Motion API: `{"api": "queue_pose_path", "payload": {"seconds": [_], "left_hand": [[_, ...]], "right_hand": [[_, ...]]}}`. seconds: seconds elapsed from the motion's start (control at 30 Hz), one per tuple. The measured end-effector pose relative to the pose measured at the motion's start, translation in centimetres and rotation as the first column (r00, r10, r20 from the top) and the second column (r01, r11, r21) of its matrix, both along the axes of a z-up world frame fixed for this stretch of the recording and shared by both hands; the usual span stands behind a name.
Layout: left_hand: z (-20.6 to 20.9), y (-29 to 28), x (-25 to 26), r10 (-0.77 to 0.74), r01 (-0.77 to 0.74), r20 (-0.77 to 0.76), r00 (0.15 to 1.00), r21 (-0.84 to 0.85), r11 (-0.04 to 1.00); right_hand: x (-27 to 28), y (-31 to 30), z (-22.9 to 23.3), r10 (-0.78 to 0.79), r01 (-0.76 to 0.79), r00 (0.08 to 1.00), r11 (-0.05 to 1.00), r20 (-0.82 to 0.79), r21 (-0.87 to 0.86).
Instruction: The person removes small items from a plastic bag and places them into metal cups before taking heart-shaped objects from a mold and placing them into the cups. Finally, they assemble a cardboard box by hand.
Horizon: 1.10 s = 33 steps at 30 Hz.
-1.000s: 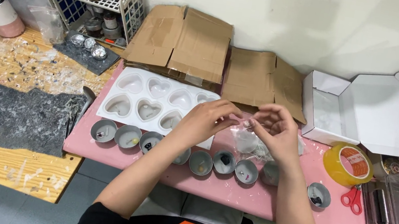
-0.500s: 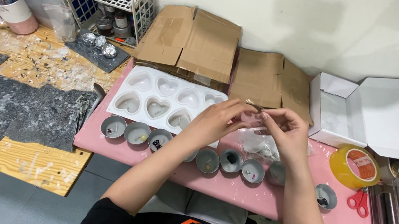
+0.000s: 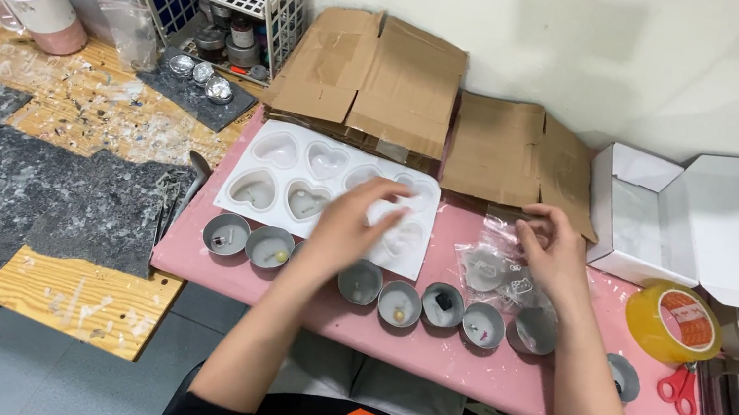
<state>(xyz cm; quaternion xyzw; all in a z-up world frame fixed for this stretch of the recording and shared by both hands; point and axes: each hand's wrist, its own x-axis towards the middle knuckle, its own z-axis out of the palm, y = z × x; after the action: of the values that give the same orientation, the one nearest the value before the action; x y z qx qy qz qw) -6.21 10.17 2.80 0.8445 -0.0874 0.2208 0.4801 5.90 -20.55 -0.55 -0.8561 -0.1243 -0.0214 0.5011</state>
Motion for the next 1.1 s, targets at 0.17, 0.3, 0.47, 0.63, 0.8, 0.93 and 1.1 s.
{"api": "queue_pose_path", "payload": {"seconds": [0.17,0.3,0.47,0.63,0.8,0.93,1.1], "left_hand": [[-2.7,8.7,-1.2,0.321,-0.308,-0.112,0.940,0.119,0.944],[-4.7,15.1,-2.4,0.624,-0.533,-0.085,0.777,0.441,0.722],[-5.7,18.5,-1.1,0.665,-0.442,-0.373,0.647,0.527,0.726],[-8.7,19.7,0.1,0.554,-0.392,-0.451,0.700,0.406,0.826],[-8.2,18.8,-0.1,0.506,-0.445,-0.278,0.817,0.254,0.859],[-7.0,17.4,-0.5,0.495,-0.456,-0.205,0.844,0.207,0.865],[-6.0,17.0,-0.9,0.442,-0.435,-0.015,0.897,0.143,0.889]], "right_hand": [[0.8,0.2,-1.8,0.048,0.039,0.982,0.894,0.181,-0.447],[-0.3,1.6,-0.2,0.133,0.202,0.926,0.615,0.352,-0.763],[-2.0,6.8,2.6,0.235,0.182,0.885,0.622,0.403,-0.761],[-4.0,15.9,4.3,0.479,-0.221,0.805,0.789,0.349,-0.573],[-4.1,24.9,1.8,0.647,-0.504,0.674,0.756,0.356,-0.418],[-2.1,29.3,-1.3,0.605,-0.515,0.666,0.796,0.435,-0.318],[-0.2,30.9,-2.3,0.656,-0.620,0.723,0.755,0.218,-0.215]]}}
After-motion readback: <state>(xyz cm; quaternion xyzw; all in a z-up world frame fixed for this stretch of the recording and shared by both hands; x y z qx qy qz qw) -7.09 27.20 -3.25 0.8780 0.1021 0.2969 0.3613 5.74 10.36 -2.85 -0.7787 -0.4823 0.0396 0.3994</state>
